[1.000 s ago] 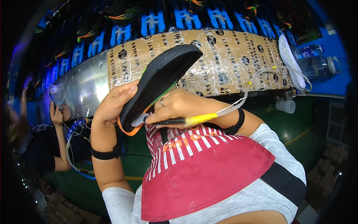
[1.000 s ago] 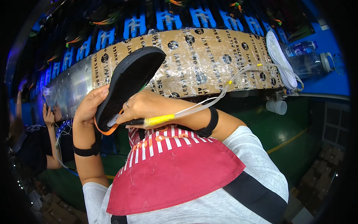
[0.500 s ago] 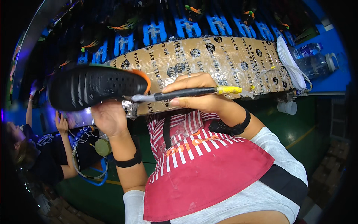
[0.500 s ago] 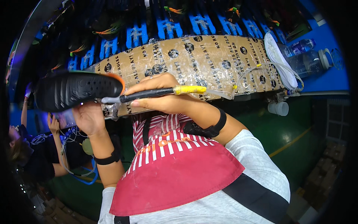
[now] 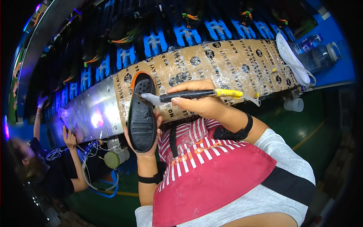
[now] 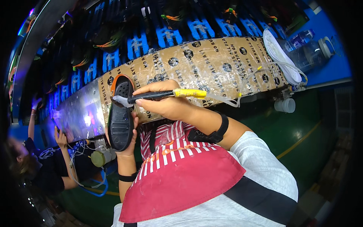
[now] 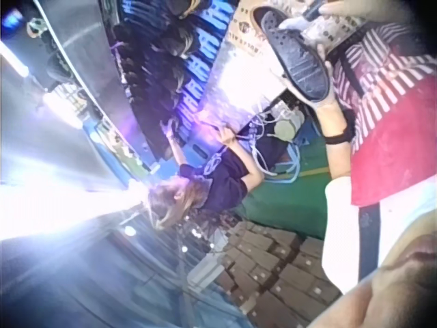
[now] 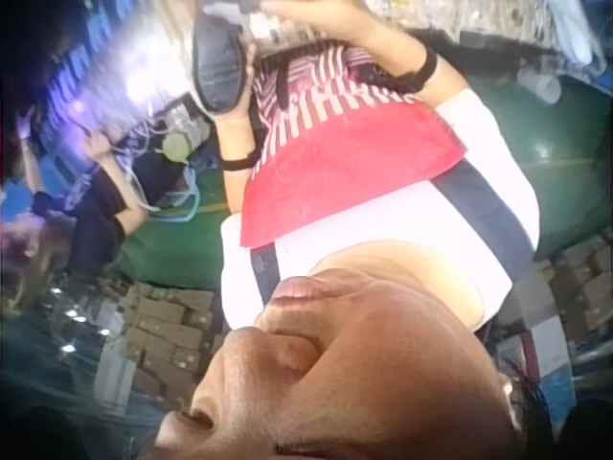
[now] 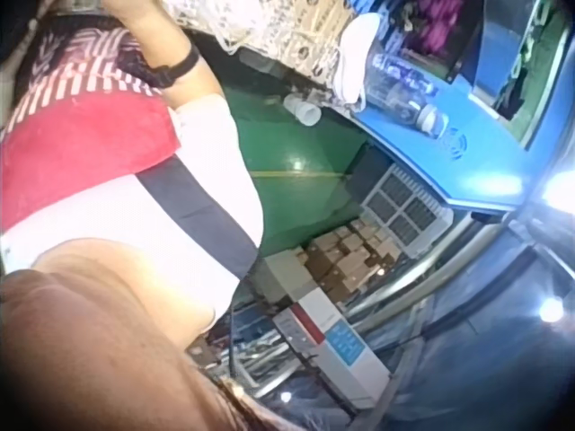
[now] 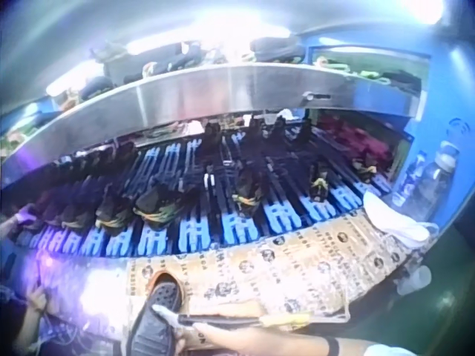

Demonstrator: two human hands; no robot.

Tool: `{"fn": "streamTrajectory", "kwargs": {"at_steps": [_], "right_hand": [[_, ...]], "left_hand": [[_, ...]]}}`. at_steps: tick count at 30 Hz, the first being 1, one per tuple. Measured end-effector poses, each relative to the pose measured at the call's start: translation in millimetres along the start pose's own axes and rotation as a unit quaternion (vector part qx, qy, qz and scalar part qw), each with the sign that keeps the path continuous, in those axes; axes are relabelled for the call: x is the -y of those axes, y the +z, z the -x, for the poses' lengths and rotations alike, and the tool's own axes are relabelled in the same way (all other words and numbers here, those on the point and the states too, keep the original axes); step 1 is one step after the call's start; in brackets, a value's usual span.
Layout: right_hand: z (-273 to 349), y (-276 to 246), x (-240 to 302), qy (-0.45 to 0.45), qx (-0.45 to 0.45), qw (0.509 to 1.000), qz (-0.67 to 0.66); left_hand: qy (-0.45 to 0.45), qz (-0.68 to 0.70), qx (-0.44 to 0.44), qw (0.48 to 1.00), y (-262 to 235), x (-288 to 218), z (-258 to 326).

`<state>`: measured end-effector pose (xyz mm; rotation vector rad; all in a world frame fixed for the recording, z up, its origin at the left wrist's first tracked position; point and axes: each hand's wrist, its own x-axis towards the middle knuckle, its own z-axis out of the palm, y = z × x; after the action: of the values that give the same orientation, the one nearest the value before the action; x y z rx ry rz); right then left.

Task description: Applying a liquid substance to the edges and soles of shoes using a brush on an assembly line.

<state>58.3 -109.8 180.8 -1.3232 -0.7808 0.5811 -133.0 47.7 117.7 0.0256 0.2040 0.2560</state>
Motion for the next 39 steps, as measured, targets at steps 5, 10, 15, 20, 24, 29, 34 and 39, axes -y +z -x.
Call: {"fn": "streamTrajectory", "kwargs": {"at_steps": [5,10,15,20,24,29,34,39], "right_hand": [[0.8,5.7,13.9,0.032,-0.031,0.997,-0.056],[-4.8,16.3,9.8,0.032,-0.067,0.993,-0.094],[-17.1,29.2,-1.6,0.005,-0.166,0.984,-0.060],[-30.2,42.0,-24.9,-0.126,-0.265,0.954,0.059],[-28.7,47.6,-33.6,-0.174,-0.198,0.962,0.077],[-18.4,39.8,-15.4,-0.118,-0.115,0.986,-0.001],[-18.2,43.1,-16.1,-0.130,-0.222,0.966,-0.001],[-20.6,45.3,-19.1,-0.179,-0.118,0.973,0.089]], "left_hand": [[-0.004,-0.064,-0.014,0.998,-1.0,26.8,-7.1],[0.004,-0.036,0.011,0.999,3.9,40.0,-18.3],[0.030,-0.095,-0.021,0.995,10.4,51.2,-23.3],[0.015,-0.246,-0.066,0.967,-5.3,57.2,-20.5],[0.075,-0.240,-0.164,0.954,-10.6,59.7,-20.3],[0.063,-0.207,-0.120,0.969,-26.2,51.4,-15.9],[0.035,-0.186,0.041,0.981,-12.0,58.6,-19.1],[0.114,-0.258,-0.128,0.951,-26.5,50.4,-15.7]]}}
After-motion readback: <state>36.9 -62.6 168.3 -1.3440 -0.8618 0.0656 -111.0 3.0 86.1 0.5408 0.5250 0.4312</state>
